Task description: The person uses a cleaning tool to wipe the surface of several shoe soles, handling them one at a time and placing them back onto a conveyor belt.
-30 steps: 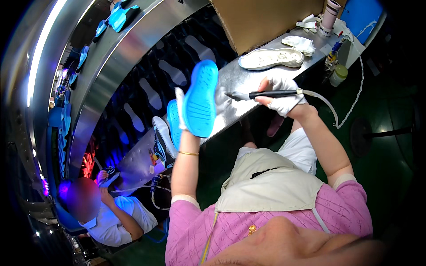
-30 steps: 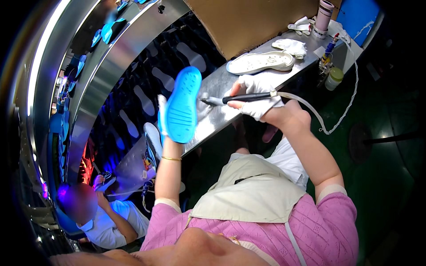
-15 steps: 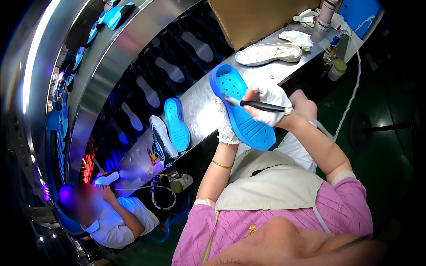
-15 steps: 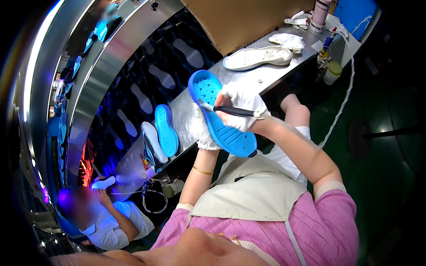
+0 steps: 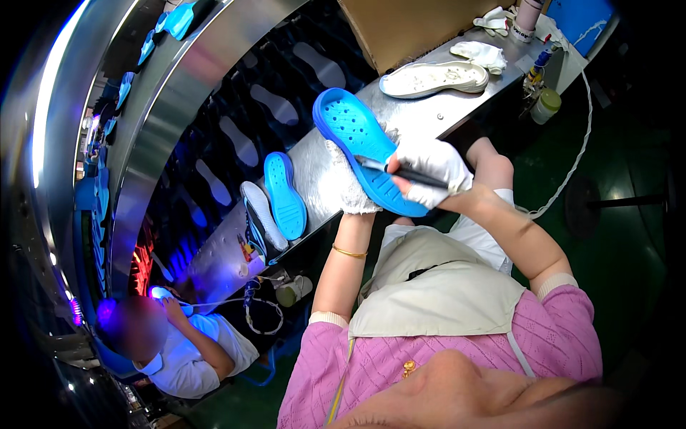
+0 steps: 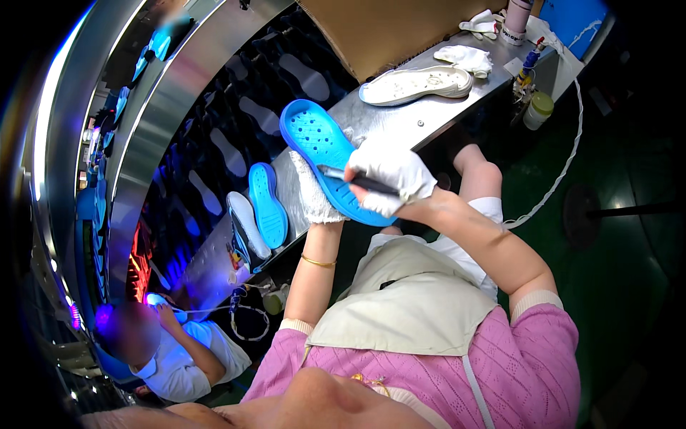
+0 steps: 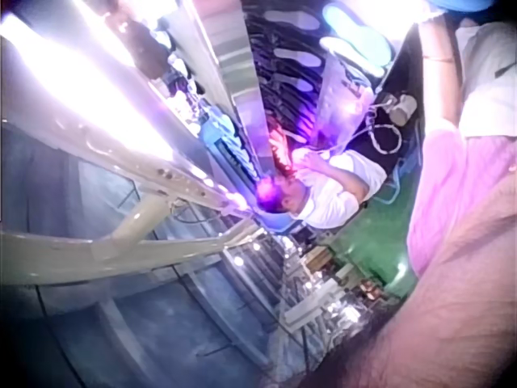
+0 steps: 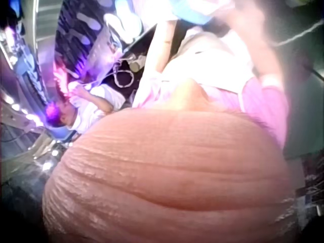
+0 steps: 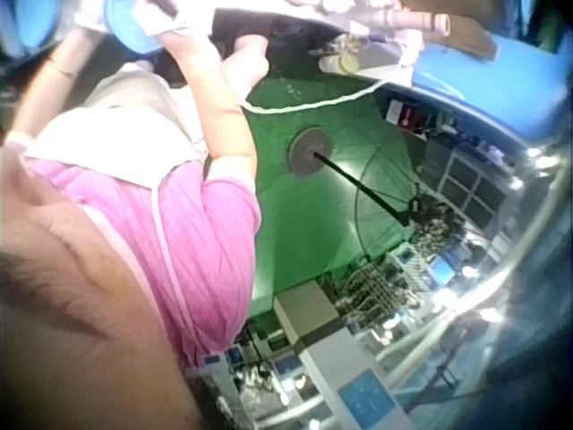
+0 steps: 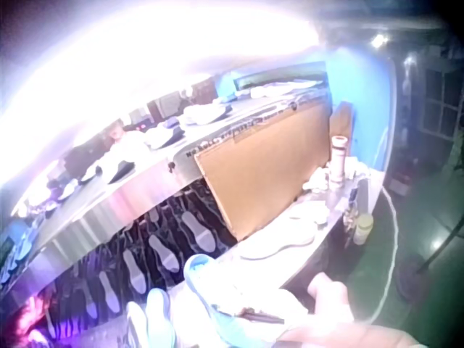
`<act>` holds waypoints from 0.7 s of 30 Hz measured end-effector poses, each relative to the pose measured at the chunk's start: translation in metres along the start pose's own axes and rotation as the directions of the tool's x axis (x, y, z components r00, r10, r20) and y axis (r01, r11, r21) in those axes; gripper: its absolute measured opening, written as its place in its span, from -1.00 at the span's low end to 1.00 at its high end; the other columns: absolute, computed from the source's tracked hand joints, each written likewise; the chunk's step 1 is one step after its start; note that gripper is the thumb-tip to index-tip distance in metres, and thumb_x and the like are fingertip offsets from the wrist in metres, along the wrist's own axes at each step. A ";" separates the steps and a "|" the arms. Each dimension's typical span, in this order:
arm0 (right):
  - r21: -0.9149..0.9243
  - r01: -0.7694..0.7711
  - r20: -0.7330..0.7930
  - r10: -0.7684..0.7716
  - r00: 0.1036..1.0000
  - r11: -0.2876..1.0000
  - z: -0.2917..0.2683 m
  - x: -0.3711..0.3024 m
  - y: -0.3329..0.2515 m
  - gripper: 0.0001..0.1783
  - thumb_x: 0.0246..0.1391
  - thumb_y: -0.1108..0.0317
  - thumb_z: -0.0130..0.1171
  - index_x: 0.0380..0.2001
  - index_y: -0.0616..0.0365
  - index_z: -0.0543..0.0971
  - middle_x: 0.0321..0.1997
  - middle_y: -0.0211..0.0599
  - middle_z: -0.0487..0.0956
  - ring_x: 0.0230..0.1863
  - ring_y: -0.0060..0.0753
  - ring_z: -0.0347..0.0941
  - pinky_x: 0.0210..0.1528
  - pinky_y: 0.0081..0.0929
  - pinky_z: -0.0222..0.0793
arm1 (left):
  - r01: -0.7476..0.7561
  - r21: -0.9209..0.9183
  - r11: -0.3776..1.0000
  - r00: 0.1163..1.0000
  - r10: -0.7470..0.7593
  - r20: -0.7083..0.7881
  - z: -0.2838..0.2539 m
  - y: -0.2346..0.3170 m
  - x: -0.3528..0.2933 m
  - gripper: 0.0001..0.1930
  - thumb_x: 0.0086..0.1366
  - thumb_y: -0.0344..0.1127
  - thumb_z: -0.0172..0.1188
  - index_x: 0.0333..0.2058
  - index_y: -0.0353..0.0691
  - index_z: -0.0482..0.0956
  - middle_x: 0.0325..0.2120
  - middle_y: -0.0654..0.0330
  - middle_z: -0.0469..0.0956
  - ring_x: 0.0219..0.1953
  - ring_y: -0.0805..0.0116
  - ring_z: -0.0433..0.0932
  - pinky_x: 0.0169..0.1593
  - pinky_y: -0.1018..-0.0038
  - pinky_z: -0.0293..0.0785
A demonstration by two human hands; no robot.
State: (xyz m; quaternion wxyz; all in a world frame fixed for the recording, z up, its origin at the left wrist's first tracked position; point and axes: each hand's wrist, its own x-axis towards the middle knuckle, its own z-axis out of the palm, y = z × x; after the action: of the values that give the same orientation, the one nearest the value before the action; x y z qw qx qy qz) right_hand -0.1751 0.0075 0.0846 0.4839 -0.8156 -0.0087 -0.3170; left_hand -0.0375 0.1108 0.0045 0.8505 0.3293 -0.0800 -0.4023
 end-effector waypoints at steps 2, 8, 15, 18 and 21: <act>-0.151 0.072 0.193 -0.043 0.980 0.986 -0.002 0.000 -0.002 -0.81 -0.21 0.46 0.29 -0.43 0.01 0.54 -0.46 -0.33 0.54 -0.33 -0.24 0.52 -0.23 -0.44 0.44 | 0.036 -0.173 0.984 0.998 -0.027 0.052 -0.003 0.005 0.004 -0.28 0.34 0.33 -0.16 0.27 -0.06 0.22 0.13 0.05 0.42 0.08 0.05 0.46 0.20 0.09 0.38; 0.010 -0.141 0.144 0.138 0.980 0.990 -0.005 -0.005 -0.007 -0.85 -0.08 0.47 0.30 -0.39 0.09 0.55 -0.37 -0.33 0.55 -0.32 -0.34 0.52 -0.19 -0.49 0.44 | 0.053 -0.167 0.985 0.998 -0.045 0.053 -0.005 0.022 0.010 -0.24 0.29 0.38 -0.11 0.21 -0.13 0.30 0.05 -0.01 0.47 0.04 -0.02 0.49 0.16 0.03 0.41; 0.260 -0.426 0.279 0.355 0.892 0.867 -0.012 -0.001 0.005 -0.91 0.02 0.51 0.28 -0.37 0.17 0.58 -0.37 -0.42 0.58 -0.29 -0.58 0.51 -0.17 -0.53 0.44 | 0.042 -0.223 0.974 0.994 -0.019 0.104 0.009 0.036 0.002 -0.20 0.26 0.41 -0.10 0.20 -0.16 0.32 0.02 -0.02 0.50 0.00 -0.01 0.51 0.14 0.05 0.43; 0.154 -0.372 0.116 0.357 0.927 0.915 -0.027 0.013 0.013 -0.90 0.09 0.38 0.25 -0.34 0.16 0.61 -0.45 -0.43 0.59 -0.38 -0.63 0.47 -0.25 -0.59 0.42 | 0.144 -0.417 0.898 0.942 0.004 0.334 0.017 0.029 -0.017 -0.19 0.27 0.41 -0.11 0.23 -0.15 0.29 0.09 0.03 0.45 0.07 0.04 0.46 0.20 0.09 0.38; 0.271 -0.302 0.051 0.299 0.953 0.914 -0.031 0.016 0.011 -0.89 0.09 0.39 0.25 -0.34 0.19 0.59 -0.45 -0.40 0.59 -0.38 -0.61 0.49 -0.27 -0.60 0.42 | 0.207 -0.570 0.795 0.947 -0.017 0.321 0.023 0.017 -0.024 -0.14 0.26 0.46 -0.19 0.30 -0.11 0.18 0.19 0.04 0.36 0.14 0.05 0.39 0.24 0.08 0.31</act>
State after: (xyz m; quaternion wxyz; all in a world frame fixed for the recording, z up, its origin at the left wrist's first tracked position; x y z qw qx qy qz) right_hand -0.1743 -0.0274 0.0948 0.6355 -0.7333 0.0705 -0.2310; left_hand -0.0518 0.1244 0.0360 0.8626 -0.0157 -0.0576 -0.5023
